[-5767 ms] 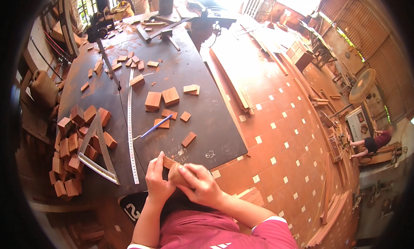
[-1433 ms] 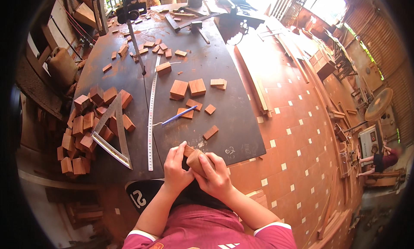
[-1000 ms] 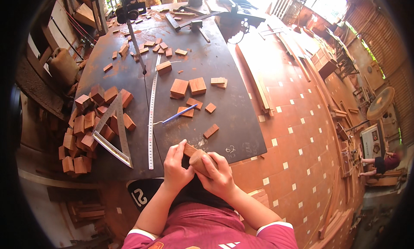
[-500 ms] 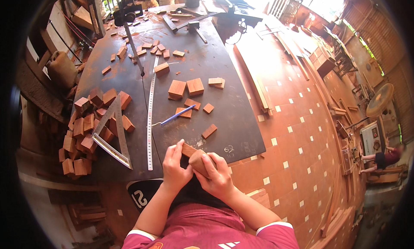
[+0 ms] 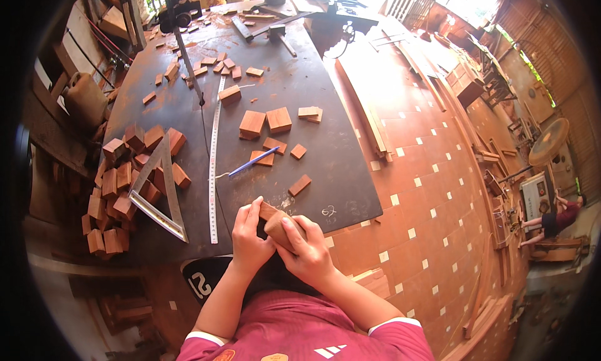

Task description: The person sands small wooden blocks by hand using a sanding block, repeatedly rubbing the surfaces and edges. The person handles the blocks one at a time, turning them over to sand different sides, and places finished pieces back on the workbench.

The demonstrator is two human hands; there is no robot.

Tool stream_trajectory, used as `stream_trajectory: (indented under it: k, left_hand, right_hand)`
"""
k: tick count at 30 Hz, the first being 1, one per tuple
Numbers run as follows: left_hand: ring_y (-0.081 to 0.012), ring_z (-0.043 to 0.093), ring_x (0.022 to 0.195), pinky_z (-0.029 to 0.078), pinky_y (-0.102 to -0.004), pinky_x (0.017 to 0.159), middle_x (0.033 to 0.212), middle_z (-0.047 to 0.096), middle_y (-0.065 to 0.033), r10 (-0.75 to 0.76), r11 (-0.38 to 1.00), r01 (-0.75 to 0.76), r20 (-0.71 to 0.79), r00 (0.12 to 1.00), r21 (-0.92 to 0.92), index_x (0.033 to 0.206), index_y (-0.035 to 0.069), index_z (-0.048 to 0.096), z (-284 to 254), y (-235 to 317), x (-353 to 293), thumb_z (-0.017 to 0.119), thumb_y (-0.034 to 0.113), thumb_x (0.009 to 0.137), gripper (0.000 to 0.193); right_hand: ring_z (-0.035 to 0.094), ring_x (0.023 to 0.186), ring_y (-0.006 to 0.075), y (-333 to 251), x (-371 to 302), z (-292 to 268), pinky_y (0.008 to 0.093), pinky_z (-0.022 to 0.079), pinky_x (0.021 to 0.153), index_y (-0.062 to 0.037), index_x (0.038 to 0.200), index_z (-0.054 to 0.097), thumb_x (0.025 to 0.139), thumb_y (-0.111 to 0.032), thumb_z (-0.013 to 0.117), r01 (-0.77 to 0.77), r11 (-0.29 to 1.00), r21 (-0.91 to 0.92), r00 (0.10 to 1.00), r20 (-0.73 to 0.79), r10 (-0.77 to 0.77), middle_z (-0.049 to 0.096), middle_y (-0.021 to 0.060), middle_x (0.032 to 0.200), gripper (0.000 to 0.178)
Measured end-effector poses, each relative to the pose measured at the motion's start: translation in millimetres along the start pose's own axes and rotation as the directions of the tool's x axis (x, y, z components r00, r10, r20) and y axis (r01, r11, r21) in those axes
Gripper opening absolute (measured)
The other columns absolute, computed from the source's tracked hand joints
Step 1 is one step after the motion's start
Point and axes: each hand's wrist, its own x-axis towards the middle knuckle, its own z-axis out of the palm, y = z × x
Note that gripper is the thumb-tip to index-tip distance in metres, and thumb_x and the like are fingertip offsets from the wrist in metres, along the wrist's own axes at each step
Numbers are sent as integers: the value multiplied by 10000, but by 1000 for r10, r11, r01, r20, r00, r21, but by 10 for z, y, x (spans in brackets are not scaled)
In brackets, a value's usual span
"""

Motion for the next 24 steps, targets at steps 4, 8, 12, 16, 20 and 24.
stream_trajectory:
  k: [4, 8, 12, 16, 20, 24]
  left_hand:
    - [-383, 687, 1039, 581, -439, 885, 1181, 654, -197, 7, 1000, -7, 7, 1000, 3, 1442, -28, 595, 1, 1, -17, 916, 107, 753, 773]
    - [-364, 686, 1019, 578, -430, 880, 1178, 656, -189, 26, 1000, -27, -19, 999, -6, 1461, -4, 591, 37, -50, -46, 948, 144, 758, 802]
    - [-349, 681, 1006, 576, -433, 870, 1158, 656, -172, 47, 999, -45, -84, 995, 21, 1410, 3, 617, 63, -70, -48, 983, 198, 729, 798]
    - [-328, 668, 992, 572, -422, 850, 1121, 650, -158, 16, 998, -9, -143, 990, 55, 1306, 17, 650, 61, -68, -45, 1024, 282, 680, 776]
    - [-315, 657, 985, 563, -411, 828, 1116, 646, -153, 21, 995, -11, -113, 993, 95, 1263, 30, 656, 51, -70, -78, 1031, 305, 665, 757]
    - [-332, 651, 984, 553, -423, 841, 1124, 654, -152, 70, 996, -62, -112, 991, 66, 1242, 33, 664, 18, -48, -36, 1009, 229, 687, 682]
  right_hand:
    - [717, 1059, 427, 64, -287, -209, 452, 605, 911, 46, 1384, 641, 745, -34, 931, -183, 983, -25, 982, 46, 184, 676, 269, 1236, 707]
    - [753, 1026, 266, 157, -337, -362, 351, 621, 870, 84, 1458, 565, 965, -195, 818, -638, 545, 544, 700, 116, 704, 722, 181, 1230, 620]
    - [742, 968, 188, 228, -283, -371, 314, 617, 785, 70, 1500, 506, 1070, -288, 696, -642, 233, 731, 615, 309, 726, 719, 148, 1221, 590]
    - [742, 969, 202, 283, -336, -271, 318, 618, 772, 62, 1496, 496, 1087, -271, 667, -664, 149, 733, 566, 362, 741, 702, 154, 1239, 554]
    - [735, 983, 205, 298, -206, -301, 332, 623, 798, 54, 1518, 467, 1094, -275, 652, -633, -52, 773, 523, 476, 707, 692, 157, 1246, 568]
    - [727, 1004, 215, 250, -86, -189, 349, 627, 828, 61, 1548, 432, 1081, -251, 670, -675, 192, 712, 603, 382, 700, 681, 166, 1268, 611]
